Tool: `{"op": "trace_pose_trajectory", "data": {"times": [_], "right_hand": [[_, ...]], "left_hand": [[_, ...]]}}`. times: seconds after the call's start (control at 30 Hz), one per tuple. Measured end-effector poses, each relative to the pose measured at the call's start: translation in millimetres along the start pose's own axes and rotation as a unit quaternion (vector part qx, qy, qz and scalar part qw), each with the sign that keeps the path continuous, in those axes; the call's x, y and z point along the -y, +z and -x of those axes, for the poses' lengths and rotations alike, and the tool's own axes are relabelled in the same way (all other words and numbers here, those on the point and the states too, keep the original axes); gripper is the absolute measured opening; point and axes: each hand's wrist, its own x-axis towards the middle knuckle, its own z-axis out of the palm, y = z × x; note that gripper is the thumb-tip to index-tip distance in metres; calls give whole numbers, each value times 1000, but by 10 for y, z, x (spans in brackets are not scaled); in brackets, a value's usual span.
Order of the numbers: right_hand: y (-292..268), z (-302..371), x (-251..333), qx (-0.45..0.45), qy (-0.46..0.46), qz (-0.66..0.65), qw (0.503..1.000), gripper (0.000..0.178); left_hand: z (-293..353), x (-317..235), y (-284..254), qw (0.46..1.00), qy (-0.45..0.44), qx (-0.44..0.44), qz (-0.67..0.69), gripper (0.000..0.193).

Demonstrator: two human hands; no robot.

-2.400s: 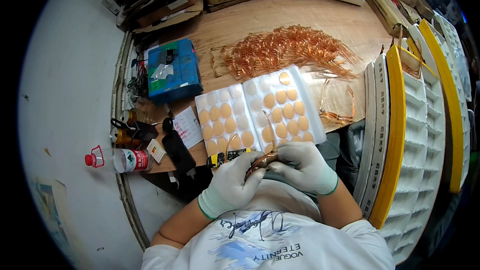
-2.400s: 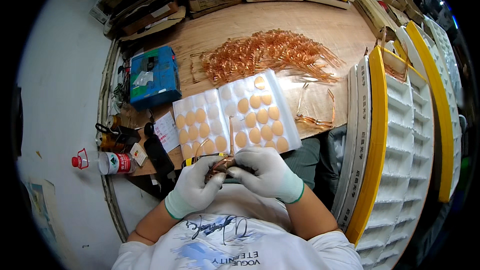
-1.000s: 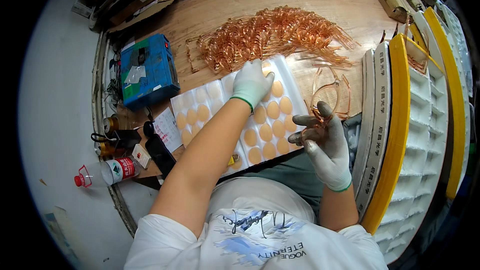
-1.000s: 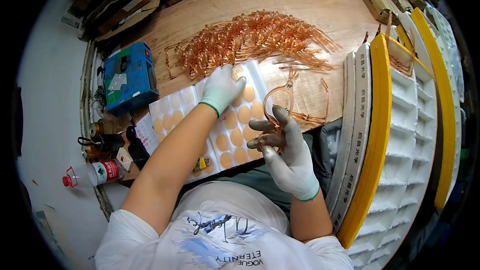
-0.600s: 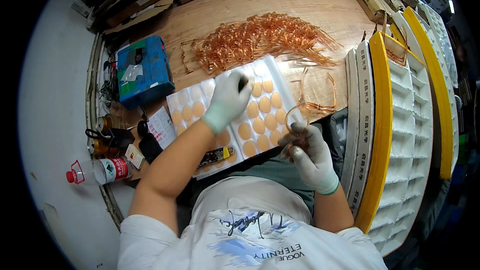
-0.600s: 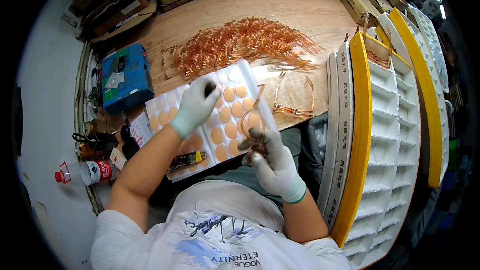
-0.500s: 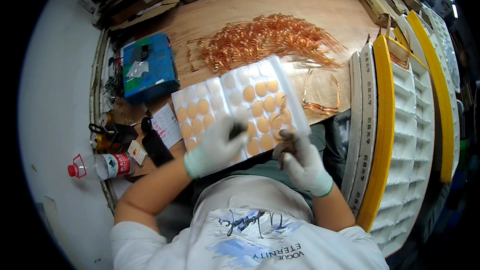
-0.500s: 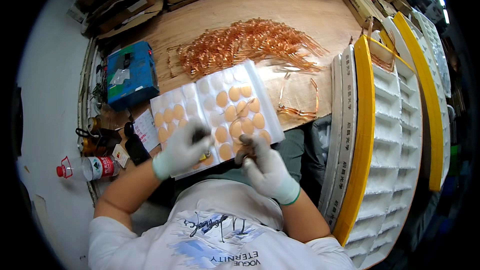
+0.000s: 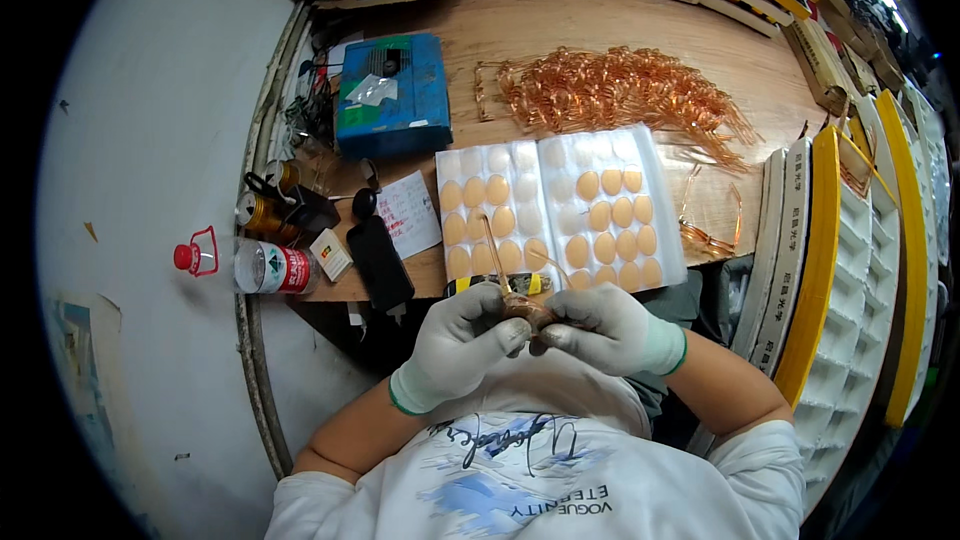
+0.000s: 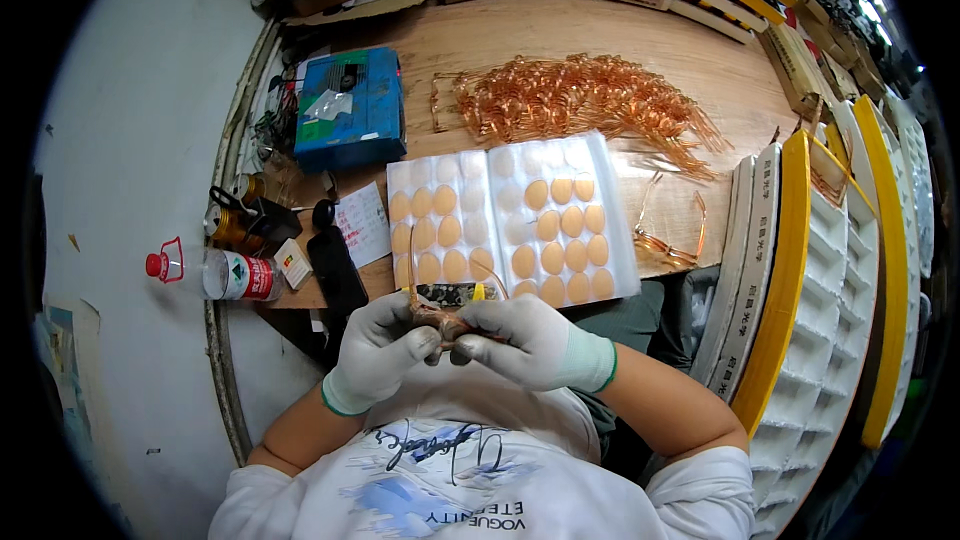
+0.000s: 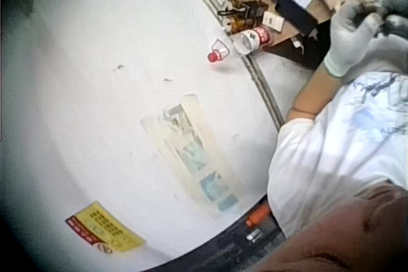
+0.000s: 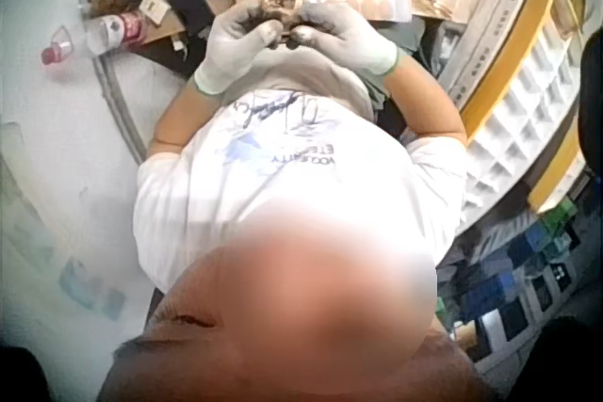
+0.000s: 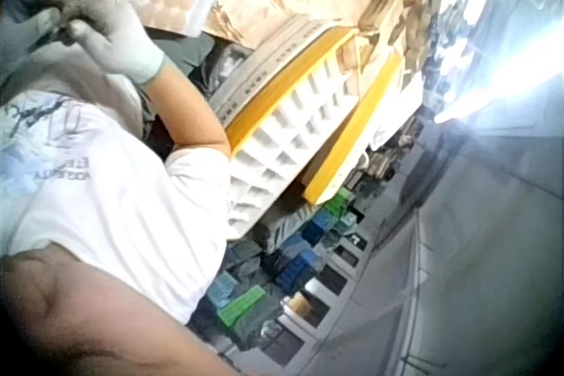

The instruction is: The person repeatedly picks up copper wire loops, attaches small circular components, and places the finished assemblies into a yellow compartmentalized tray. The process is continuous and repetitive, with the person handling each wire loop individually.

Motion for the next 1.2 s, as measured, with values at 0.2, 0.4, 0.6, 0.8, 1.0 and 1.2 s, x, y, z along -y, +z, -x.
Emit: {"op": "trace_pose_trajectory", "data": {"times": [0.2, 0.4, 0.6, 0.8, 1.0, 1.2], "right_hand": [[227, 61, -122, -101, -36, 66, 992, 24], [368, 262, -328, -199, -70, 62, 976, 25], [232, 291, -165, -189, -65, 97, 975, 20], [256, 249, -137, -201, -89, 156, 963, 17], [231, 280, -150, -242, -112, 222, 938, 19], [3, 378, -30, -190, 2, 216, 958, 25]], "left_hand": [[-16, 68, 35, 990, 98, -49, -91, 21], [-77, 68, 96, 967, 125, -21, -220, 18], [-81, -1, 113, 953, 126, 36, -274, 18], [-105, 2, 181, 940, 154, -19, -303, 14], [-165, 20, 281, 907, 154, -67, -386, 12], [-367, -3, 368, 876, 165, -14, -453, 16]]}}
